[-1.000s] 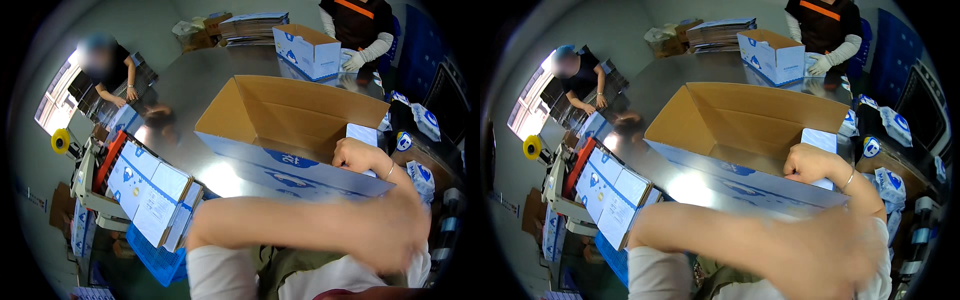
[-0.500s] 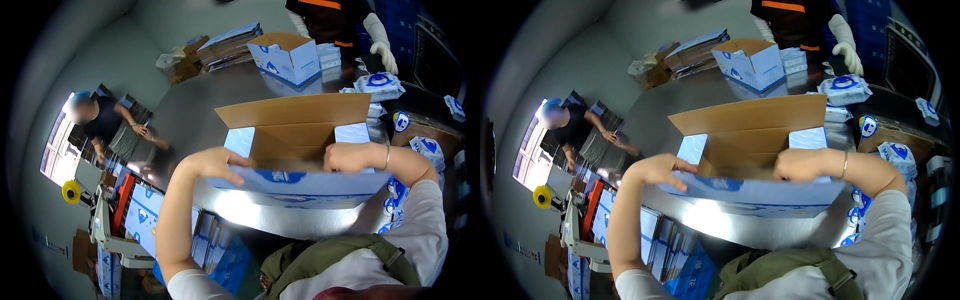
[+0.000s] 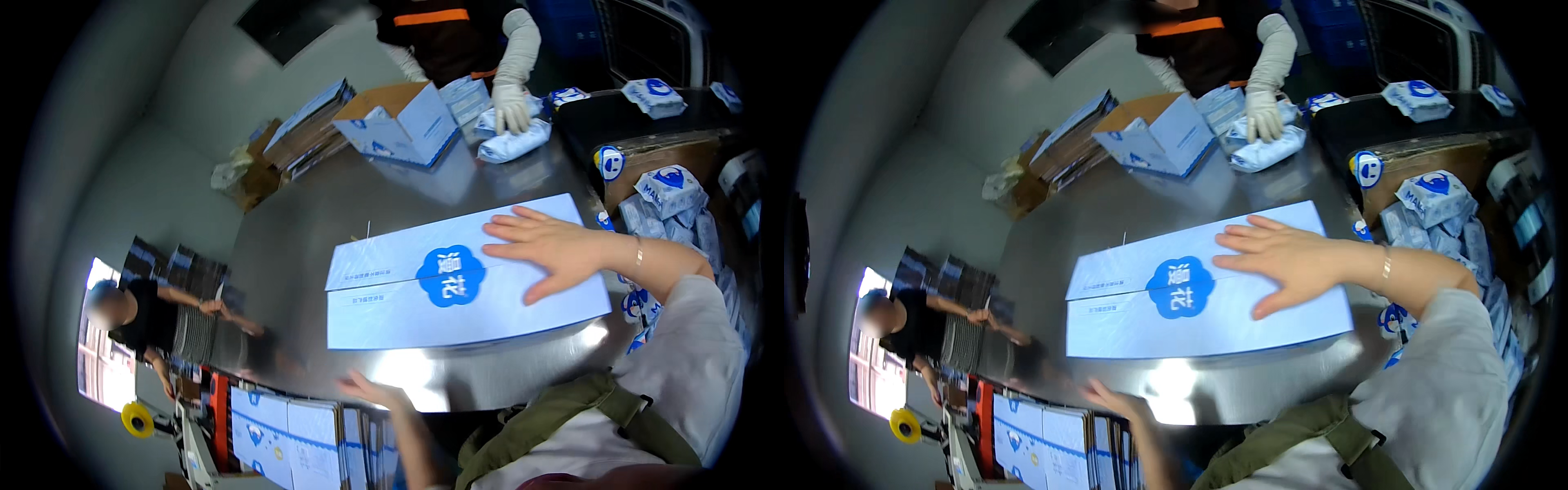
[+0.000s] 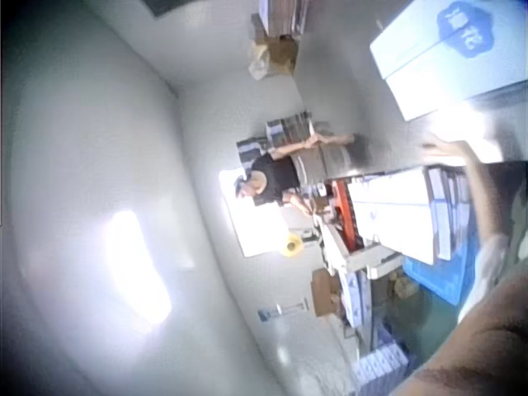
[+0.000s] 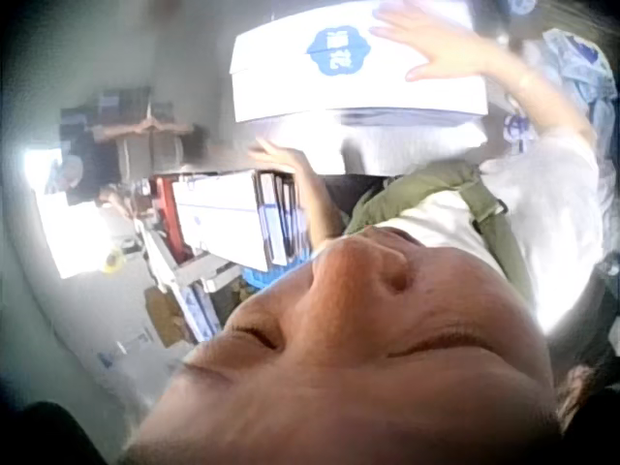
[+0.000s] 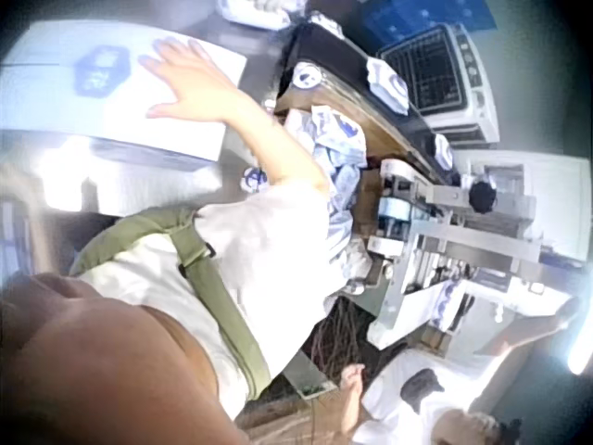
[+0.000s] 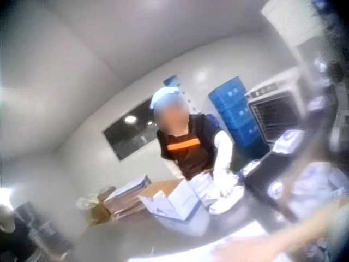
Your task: The person places packets of wet wipes into a cardboard box on a metal table, folds a new box into shape, and continues filling it with packets.
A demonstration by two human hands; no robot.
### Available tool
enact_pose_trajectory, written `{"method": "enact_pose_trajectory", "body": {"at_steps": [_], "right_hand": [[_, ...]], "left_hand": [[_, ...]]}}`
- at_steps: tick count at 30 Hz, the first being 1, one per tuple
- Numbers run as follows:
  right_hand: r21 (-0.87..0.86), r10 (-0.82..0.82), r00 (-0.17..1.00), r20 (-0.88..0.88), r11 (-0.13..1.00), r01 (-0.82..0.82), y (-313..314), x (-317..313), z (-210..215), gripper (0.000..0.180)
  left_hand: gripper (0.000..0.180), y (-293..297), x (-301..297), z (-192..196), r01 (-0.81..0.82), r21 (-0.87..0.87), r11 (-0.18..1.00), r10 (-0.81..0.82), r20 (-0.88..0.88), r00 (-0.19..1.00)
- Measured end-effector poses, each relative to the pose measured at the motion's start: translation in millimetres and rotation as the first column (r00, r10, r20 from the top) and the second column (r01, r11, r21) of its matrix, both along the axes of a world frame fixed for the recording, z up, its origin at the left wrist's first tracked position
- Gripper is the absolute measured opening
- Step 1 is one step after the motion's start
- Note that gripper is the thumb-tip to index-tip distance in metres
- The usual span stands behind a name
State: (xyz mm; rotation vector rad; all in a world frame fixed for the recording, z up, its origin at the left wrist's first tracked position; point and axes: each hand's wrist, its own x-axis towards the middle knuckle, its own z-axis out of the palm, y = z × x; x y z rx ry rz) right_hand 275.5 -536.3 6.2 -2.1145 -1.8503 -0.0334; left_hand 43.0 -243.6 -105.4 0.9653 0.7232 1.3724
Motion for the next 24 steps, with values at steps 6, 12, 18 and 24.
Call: {"method": "enact_pose_trajectory", "body": {"at_steps": [6, 12, 18, 24], "right_hand": [[0.369, -0.008, 0.979, -0.202, 0.926, 0.083, -66, 16, -13, 0.086], [-0.014, -0.337, 0.866, -0.370, 0.934, 0.358, -7, 3, -181, 0.056], [0.535, 0.096, 0.982, 0.163, 0.828, -0.169, 59, -77, 10, 0.031], [-0.476, 0.161, 0.982, 0.094, 0.874, -0.098, 80, -37, 23, 0.025]], "left_hand": [[0.061, -133, 17, -78, 0.787, -0.032, 0.616, -0.728, -0.406, 0.553], [0.029, -62, 32, 136, 0.821, 0.383, 0.423, -0.576, -0.586, 0.570], [0.026, -57, 40, 129, 0.975, 0.172, 0.138, -0.009, -0.985, 0.175], [0.058, -22, 34, 162, 0.886, 0.455, 0.091, 0.487, -0.797, 0.359]]}}
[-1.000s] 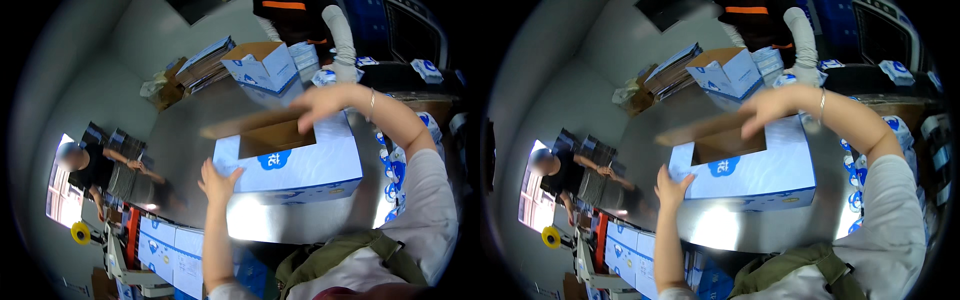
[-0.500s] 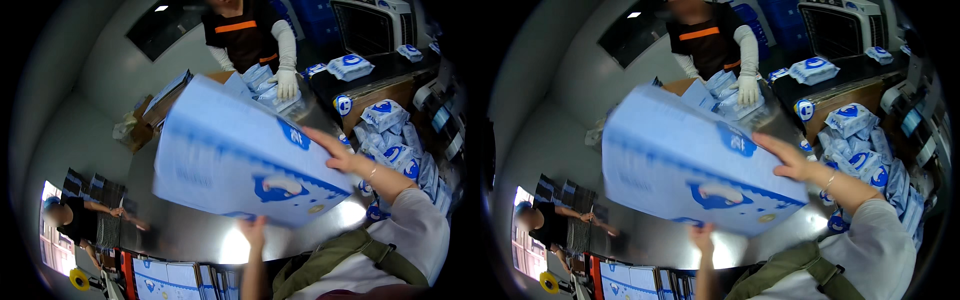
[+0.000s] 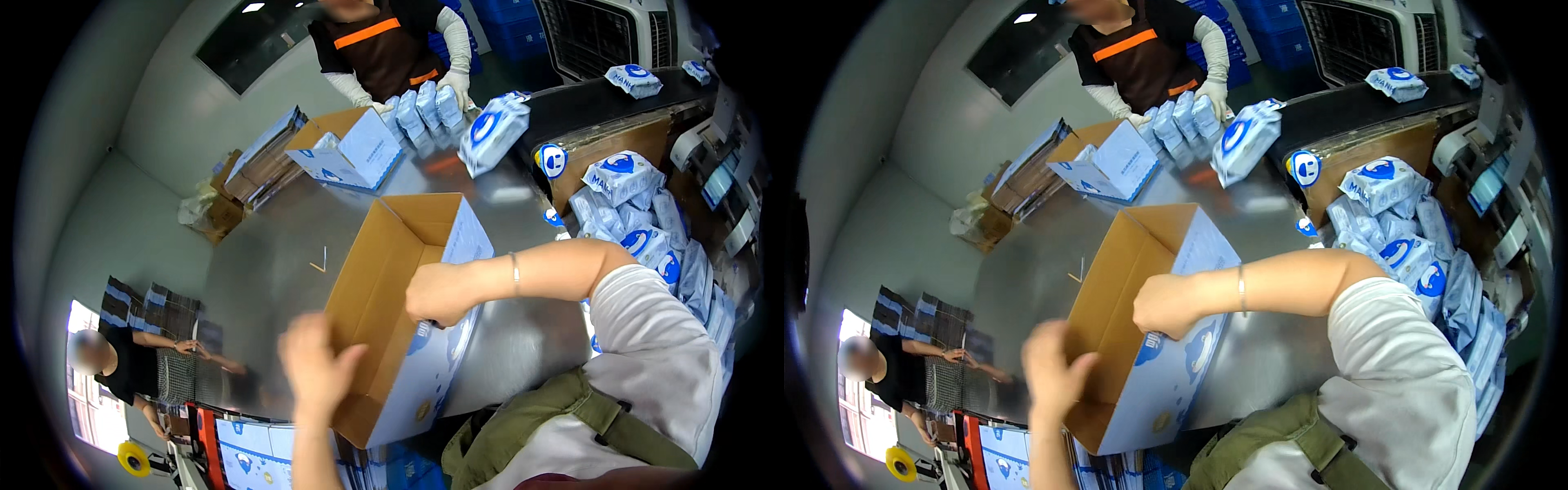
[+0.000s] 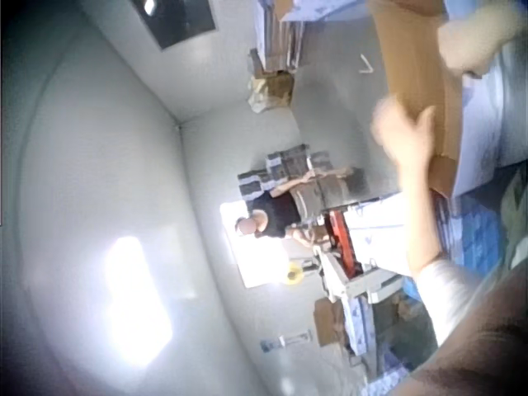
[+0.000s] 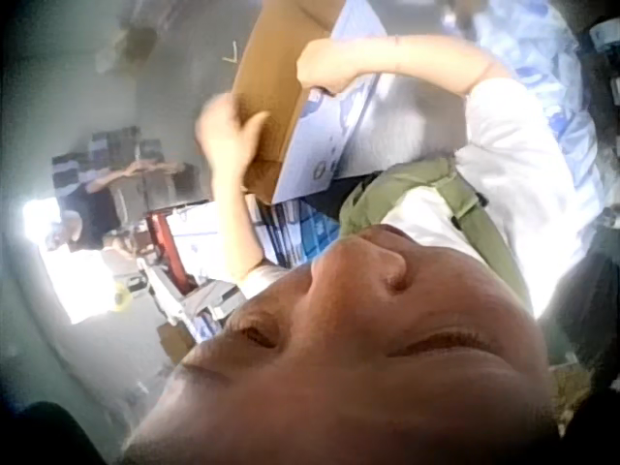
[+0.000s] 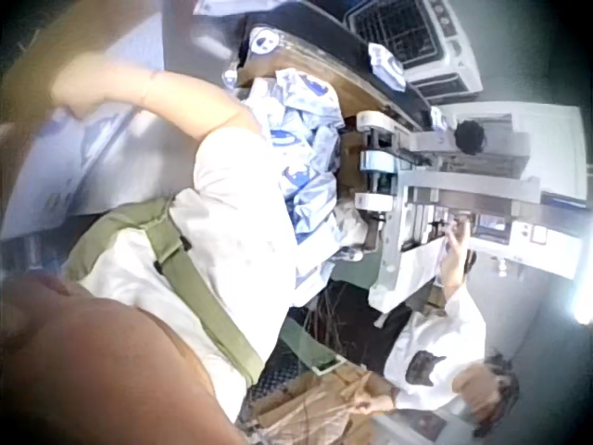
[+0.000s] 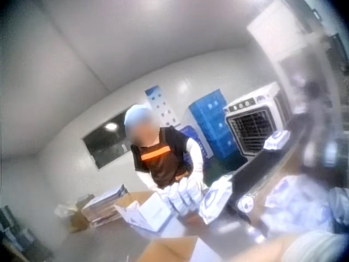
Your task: The person places packets of wet wipes into a cardboard box on a metal table, folds a new box into shape, and continues filling it with packets.
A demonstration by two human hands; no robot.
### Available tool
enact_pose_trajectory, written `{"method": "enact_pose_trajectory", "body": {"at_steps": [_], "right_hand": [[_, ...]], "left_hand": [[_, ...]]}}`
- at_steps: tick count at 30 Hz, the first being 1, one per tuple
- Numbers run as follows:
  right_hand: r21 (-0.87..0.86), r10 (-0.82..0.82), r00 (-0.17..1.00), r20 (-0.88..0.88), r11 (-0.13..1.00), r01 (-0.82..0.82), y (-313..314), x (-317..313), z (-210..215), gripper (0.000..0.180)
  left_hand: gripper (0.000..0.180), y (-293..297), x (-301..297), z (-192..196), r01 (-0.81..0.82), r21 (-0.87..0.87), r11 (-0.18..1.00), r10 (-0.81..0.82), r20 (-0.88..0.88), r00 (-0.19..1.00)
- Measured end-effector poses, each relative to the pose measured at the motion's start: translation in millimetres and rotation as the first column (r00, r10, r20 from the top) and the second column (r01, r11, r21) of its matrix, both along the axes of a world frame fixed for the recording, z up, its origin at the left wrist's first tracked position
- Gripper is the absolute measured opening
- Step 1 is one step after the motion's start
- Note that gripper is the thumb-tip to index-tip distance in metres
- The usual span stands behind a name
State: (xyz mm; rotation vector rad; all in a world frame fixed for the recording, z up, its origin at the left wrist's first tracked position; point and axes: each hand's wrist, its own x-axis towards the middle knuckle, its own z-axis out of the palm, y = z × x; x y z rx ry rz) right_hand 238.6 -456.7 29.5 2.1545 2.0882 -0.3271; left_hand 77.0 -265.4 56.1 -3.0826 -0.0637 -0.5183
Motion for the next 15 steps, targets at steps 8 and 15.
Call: {"method": "enact_pose_trajectory", "body": {"at_steps": [8, 15], "right_hand": [[0.732, -0.050, 0.997, 0.053, 0.681, -0.004, -12, 22, -188, 0.073], [0.595, -0.123, 0.980, -0.155, 0.780, 0.192, 10, 148, -142, 0.081]], "left_hand": [[0.025, 147, -70, -96, -0.561, -0.564, 0.605, 0.539, -0.228, 0.811], [0.018, 144, -53, -91, -0.621, -0.492, 0.611, 0.627, -0.178, 0.758]]}}
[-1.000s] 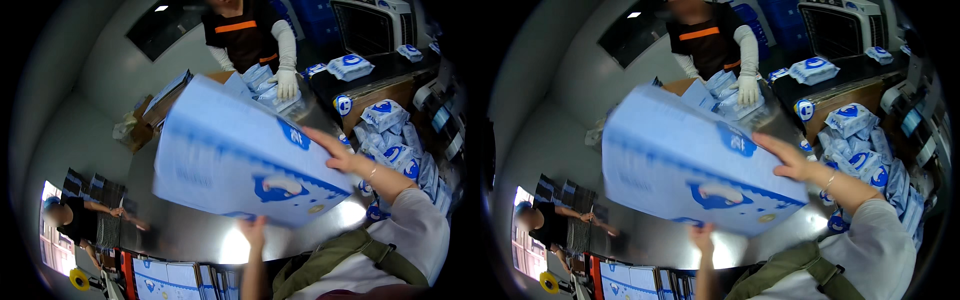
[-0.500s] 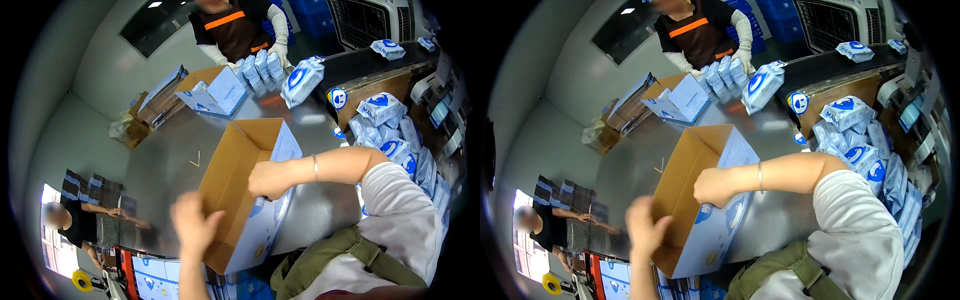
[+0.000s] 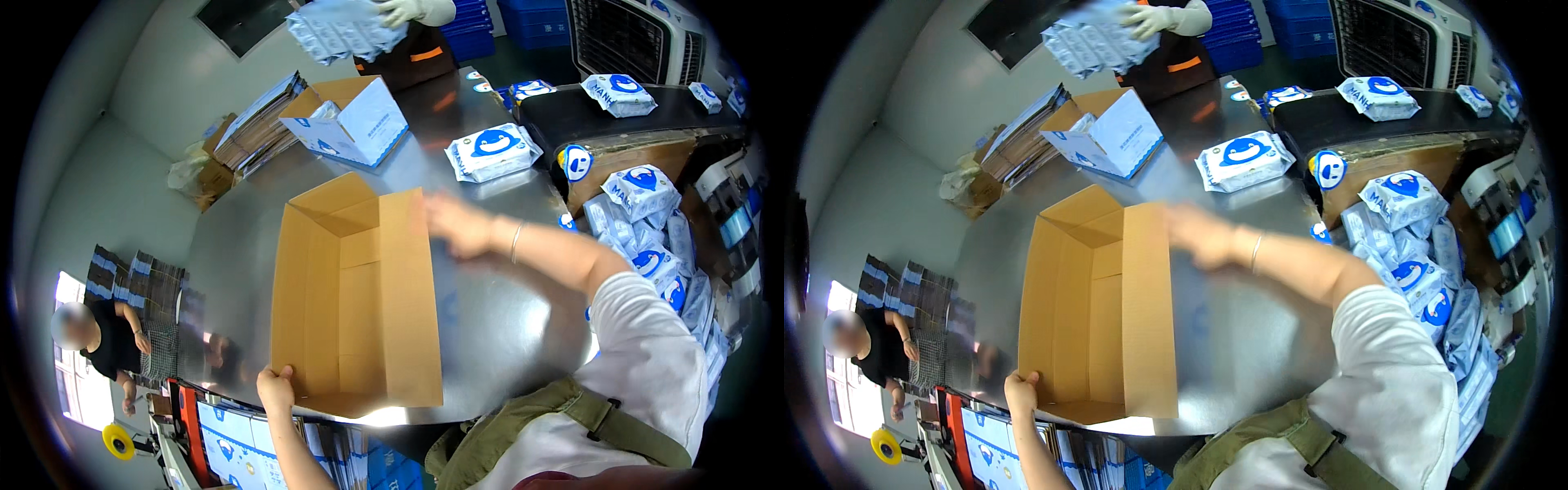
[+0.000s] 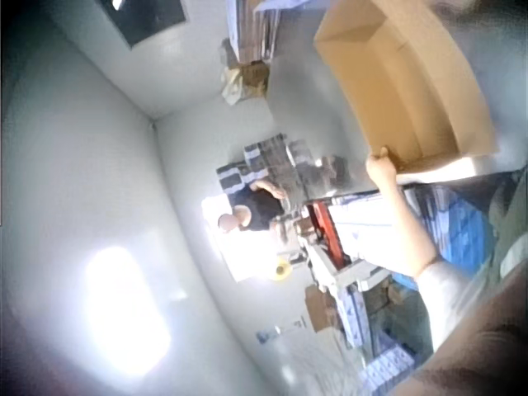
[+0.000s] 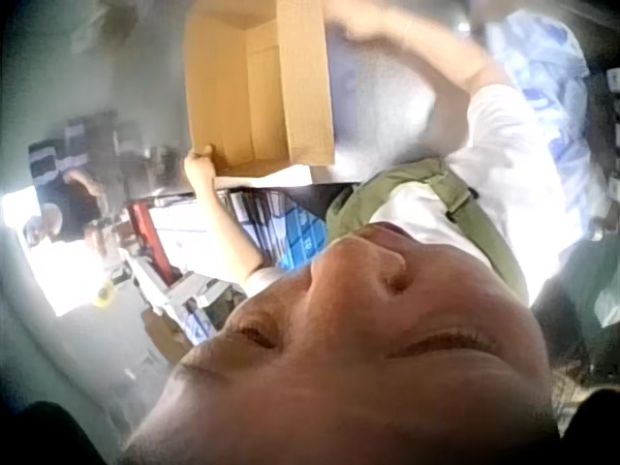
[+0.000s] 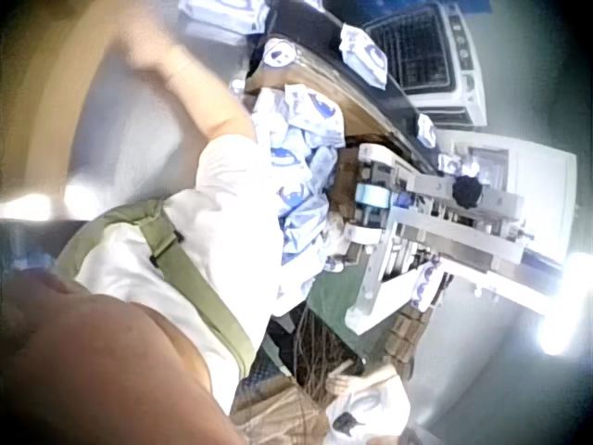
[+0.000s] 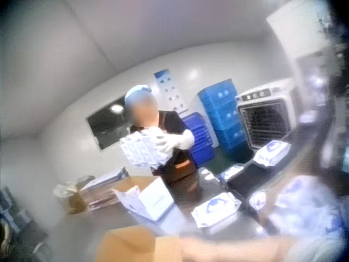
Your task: The person places packets of wet wipes into a cardboard box on a metal table, folds a new box into shape, and continues filling it with packets.
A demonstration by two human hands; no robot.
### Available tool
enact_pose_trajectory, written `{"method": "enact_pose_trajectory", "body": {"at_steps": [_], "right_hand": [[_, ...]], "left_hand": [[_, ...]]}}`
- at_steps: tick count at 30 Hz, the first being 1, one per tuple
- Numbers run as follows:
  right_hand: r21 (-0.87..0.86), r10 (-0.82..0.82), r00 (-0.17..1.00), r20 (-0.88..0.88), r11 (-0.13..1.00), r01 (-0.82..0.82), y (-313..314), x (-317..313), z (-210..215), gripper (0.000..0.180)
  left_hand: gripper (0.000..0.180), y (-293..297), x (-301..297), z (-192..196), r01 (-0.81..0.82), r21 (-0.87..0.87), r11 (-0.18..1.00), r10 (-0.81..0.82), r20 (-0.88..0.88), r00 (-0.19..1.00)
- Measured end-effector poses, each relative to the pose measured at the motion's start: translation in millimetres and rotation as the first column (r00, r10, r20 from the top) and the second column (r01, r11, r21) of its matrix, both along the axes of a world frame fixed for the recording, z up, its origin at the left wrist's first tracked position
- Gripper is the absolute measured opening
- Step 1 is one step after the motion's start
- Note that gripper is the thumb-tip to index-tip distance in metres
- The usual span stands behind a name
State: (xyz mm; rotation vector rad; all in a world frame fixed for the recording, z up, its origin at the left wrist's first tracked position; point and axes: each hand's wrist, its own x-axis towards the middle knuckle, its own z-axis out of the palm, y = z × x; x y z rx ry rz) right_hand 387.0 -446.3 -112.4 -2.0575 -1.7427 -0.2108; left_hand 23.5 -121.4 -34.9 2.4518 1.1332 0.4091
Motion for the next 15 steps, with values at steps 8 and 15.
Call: {"method": "enact_pose_trajectory", "body": {"at_steps": [8, 15], "right_hand": [[-0.066, -0.658, 0.748, 0.091, 0.745, 0.664, -65, 139, -34, 0.081], [0.166, -0.355, 0.929, -0.103, 0.915, 0.367, -74, -38, -4, 0.070]], "left_hand": [[0.026, -10, 14, 9, -0.184, 0.019, 0.983, 0.185, -0.115, 0.976], [0.031, -8, 18, 2, -0.125, 0.141, 0.982, 0.151, -0.187, 0.971]]}}
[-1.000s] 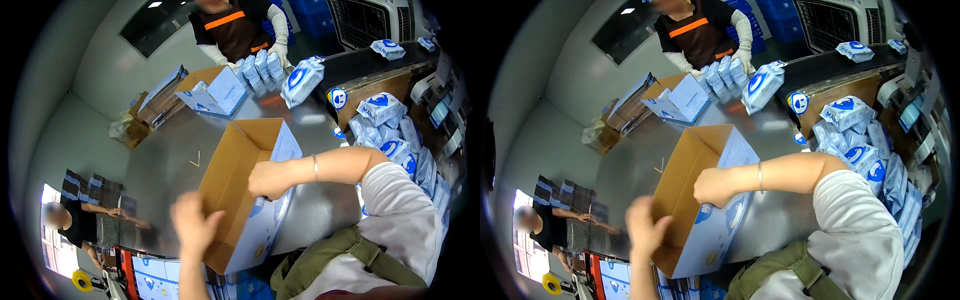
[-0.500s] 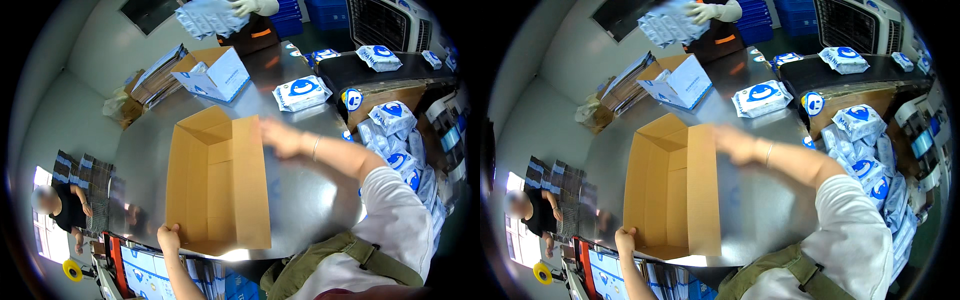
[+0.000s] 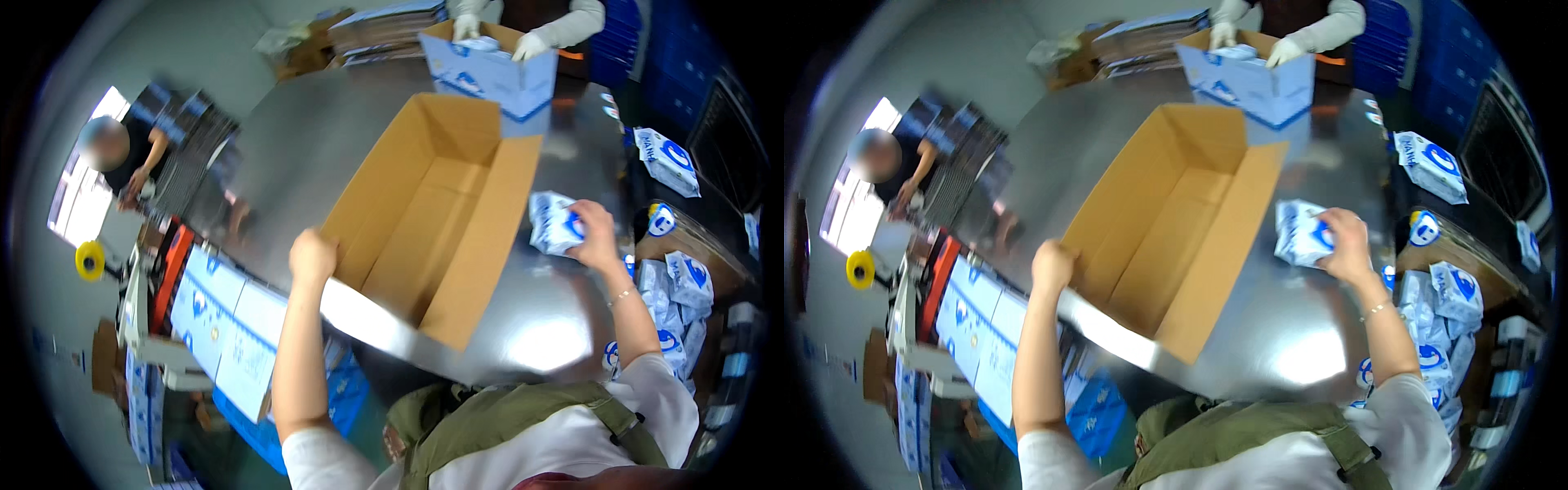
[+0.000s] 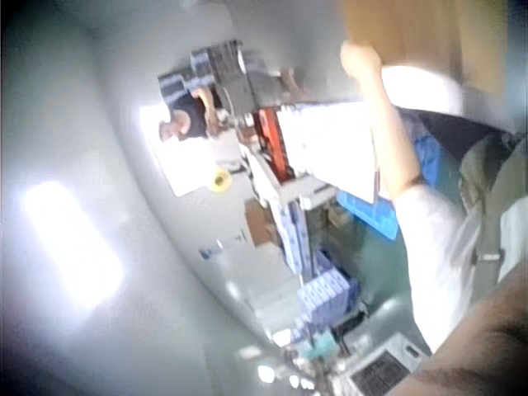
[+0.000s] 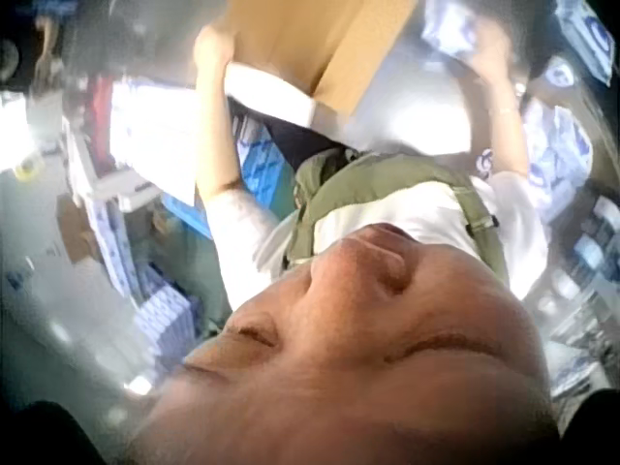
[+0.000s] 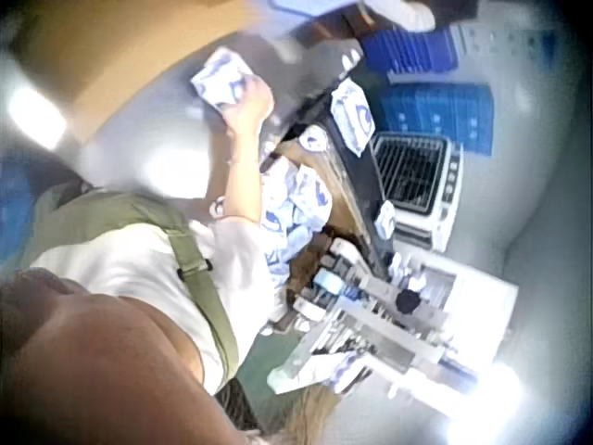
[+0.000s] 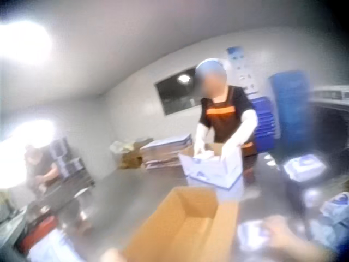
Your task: The person places packets of wet wipes into a cardboard box on a metal table, folds a new box into shape, and continues filling it with packets.
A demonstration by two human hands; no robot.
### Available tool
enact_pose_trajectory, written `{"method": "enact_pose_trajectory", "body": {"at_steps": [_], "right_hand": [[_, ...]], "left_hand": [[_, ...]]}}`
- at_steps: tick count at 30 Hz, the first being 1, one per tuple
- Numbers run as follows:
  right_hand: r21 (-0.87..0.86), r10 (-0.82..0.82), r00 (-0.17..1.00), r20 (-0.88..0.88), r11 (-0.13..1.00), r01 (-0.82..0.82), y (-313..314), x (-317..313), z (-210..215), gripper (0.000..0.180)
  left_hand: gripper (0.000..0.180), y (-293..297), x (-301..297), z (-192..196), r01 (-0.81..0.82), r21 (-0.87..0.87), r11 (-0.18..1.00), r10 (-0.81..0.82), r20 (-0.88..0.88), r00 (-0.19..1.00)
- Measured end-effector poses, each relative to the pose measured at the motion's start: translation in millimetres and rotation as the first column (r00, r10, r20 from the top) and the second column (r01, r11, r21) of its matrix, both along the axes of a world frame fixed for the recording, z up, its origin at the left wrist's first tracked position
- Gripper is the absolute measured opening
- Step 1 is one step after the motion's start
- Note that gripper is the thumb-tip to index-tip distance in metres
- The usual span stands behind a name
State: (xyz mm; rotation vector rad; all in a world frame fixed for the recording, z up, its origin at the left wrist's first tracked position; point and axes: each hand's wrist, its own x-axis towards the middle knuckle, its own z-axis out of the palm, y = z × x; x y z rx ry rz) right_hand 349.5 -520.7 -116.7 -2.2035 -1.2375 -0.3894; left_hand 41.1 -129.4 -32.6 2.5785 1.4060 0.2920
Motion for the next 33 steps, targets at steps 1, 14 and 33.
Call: {"method": "enact_pose_trajectory", "body": {"at_steps": [1, 14, 33], "right_hand": [[0.093, -0.084, 0.986, -0.144, 0.991, 0.098, -2, -4, 4, 0.072], [0.096, 0.310, 0.231, -0.922, 0.763, -0.640, 186, -108, 82, 0.038], [-0.046, -0.053, 0.996, 0.068, 0.997, 0.057, -53, -73, -47, 0.066]], "left_hand": [[0.031, 0, -2, 2, -0.010, -0.042, 0.999, 0.010, 0.016, 1.000], [0.023, -13, -4, 9, 0.016, -0.052, 0.999, -0.007, 0.172, 0.985], [0.027, -27, 3, 54, 0.209, 0.583, 0.785, -0.469, 0.338, 0.816]]}}
